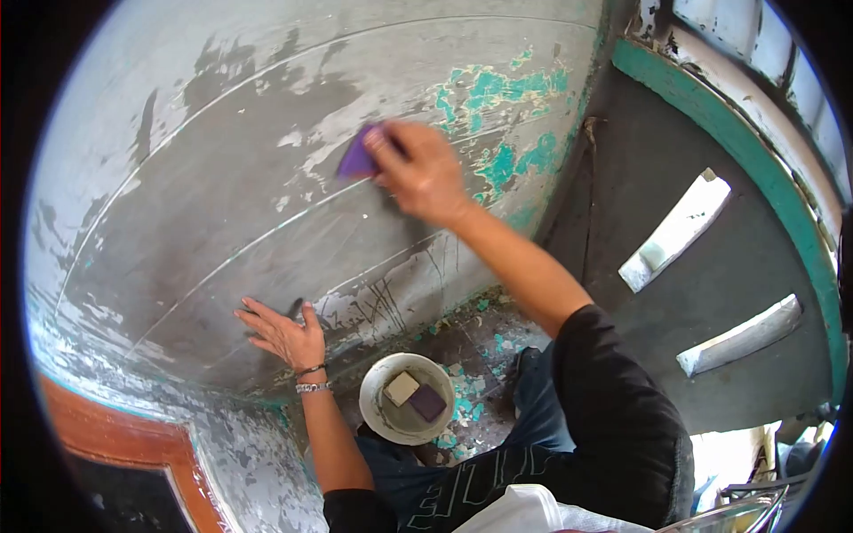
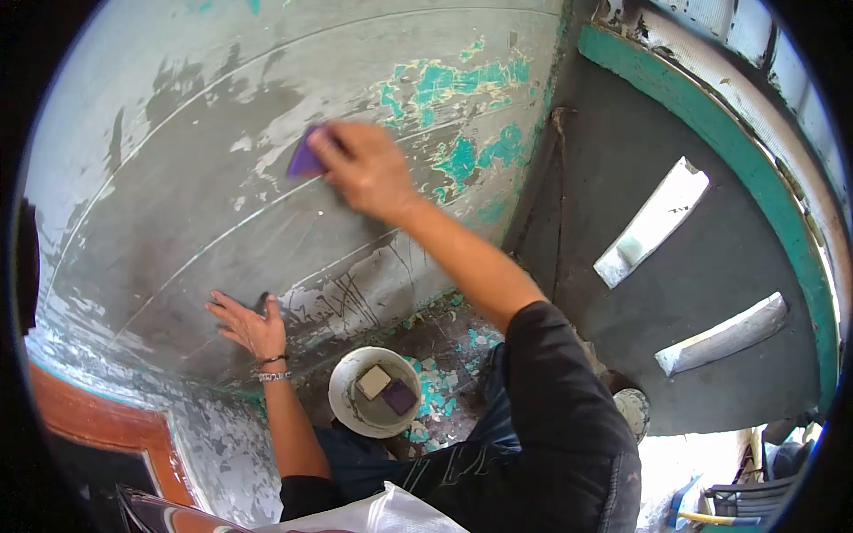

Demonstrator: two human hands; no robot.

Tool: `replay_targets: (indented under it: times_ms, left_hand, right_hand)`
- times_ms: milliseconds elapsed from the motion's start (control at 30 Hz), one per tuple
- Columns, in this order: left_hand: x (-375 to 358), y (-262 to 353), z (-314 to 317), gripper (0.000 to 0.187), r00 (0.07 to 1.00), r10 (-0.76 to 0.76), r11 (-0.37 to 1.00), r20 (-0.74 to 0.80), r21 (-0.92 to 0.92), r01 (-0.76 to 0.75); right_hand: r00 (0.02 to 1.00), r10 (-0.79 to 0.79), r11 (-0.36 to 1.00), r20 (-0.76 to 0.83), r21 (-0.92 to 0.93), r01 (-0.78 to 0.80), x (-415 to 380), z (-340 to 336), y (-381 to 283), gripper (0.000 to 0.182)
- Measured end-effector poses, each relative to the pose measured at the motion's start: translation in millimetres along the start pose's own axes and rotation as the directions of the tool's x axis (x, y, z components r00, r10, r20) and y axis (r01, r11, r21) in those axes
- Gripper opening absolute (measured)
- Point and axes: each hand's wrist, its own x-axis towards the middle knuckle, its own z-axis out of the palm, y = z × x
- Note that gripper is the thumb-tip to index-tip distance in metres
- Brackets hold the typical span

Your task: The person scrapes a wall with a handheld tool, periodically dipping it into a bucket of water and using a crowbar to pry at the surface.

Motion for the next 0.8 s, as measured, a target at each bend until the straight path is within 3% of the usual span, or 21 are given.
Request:
replay_targets:
  times_ms: [67, 100, 133, 200, 233, 300, 333, 400, 467, 533, 600, 633, 700, 767, 800]
  left_hand:
    - [2, -4, 3, 0.103, 0.999, -0.006, 0.999, 0.032, 0.042, 0.005]
    - [1, -3, 2, 0.104, 0.999, 0.033, 0.997, 0.03, 0.066, -0.034]
    - [-2, -3, 2, 0.104, 0.996, 0.077, 0.993, 0.032, 0.088, -0.08]
    - [-4, -6, 10, 0.106, 0.997, 0.073, 0.993, 0.023, 0.088, -0.075]
    - [-1, -5, 14, 0.108, 0.998, 0.066, 0.994, -0.008, 0.083, -0.065]
    - [1, -2, 18, 0.108, 0.997, 0.063, 0.994, -0.032, 0.088, -0.06]
    - [0, -3, 17, 0.108, 0.997, 0.071, 0.992, -0.042, 0.111, -0.066]
    - [1, -3, 16, 0.108, 0.997, 0.076, 0.991, -0.032, 0.117, -0.071]
    - [0, -4, 12, 0.107, 0.996, 0.081, 0.988, -0.023, 0.131, -0.077]
    - [1, -5, 8, 0.107, 0.997, 0.075, 0.986, 0.022, 0.148, -0.077]
    - [-1, -5, 9, 0.106, 0.998, 0.069, 0.99, 0.007, 0.12, -0.069]
    - [-1, -5, 9, 0.105, 0.997, 0.083, 0.993, -0.003, 0.086, -0.083]
    - [1, -5, 9, 0.105, 0.996, 0.092, 0.992, -0.016, 0.085, -0.09]
    - [-3, -5, 11, 0.105, 0.996, 0.089, 0.993, -0.022, 0.08, -0.087]
    - [-2, -7, 12, 0.104, 0.995, 0.095, 0.992, -0.031, 0.083, -0.092]
  right_hand:
    - [0.976, 0.152, 0.951, -0.154, -0.247, -0.187, -9, -14, 49, 0.062]
    - [0.892, 0.352, 0.874, -0.284, -0.24, -0.422, -22, -23, 84, 0.062]
    - [0.748, 0.523, 0.744, -0.409, -0.209, -0.635, -41, -31, 116, 0.063]
    - [0.544, 0.694, 0.537, -0.471, -0.164, -0.827, -73, -42, 139, 0.063]
    - [0.548, 0.686, 0.542, -0.479, -0.168, -0.824, -77, -39, 140, 0.063]
    - [0.725, 0.549, 0.72, -0.416, -0.205, -0.663, -70, -21, 105, 0.064]
    - [0.835, 0.464, 0.835, -0.294, -0.171, -0.524, -54, -18, 79, 0.065]
    - [0.954, 0.296, 0.942, -0.052, -0.151, -0.301, -14, -18, 28, 0.066]
    - [0.981, 0.186, 0.959, -0.049, -0.21, -0.192, -3, -21, 45, 0.063]
    - [0.924, 0.275, 0.89, -0.265, -0.294, -0.349, -8, -27, 90, 0.06]
    - [0.644, 0.554, 0.676, -0.527, -0.167, -0.718, -29, -35, 140, 0.058]
    - [0.643, 0.554, 0.673, -0.528, -0.171, -0.72, -39, -30, 137, 0.058]
    - [0.627, 0.571, 0.544, -0.53, -0.327, -0.772, -34, -25, 120, 0.058]
    - [0.872, 0.399, 0.842, -0.284, -0.265, -0.471, -25, -17, 70, 0.062]
    - [0.942, 0.321, 0.914, -0.097, -0.227, -0.335, -11, -21, 29, 0.064]
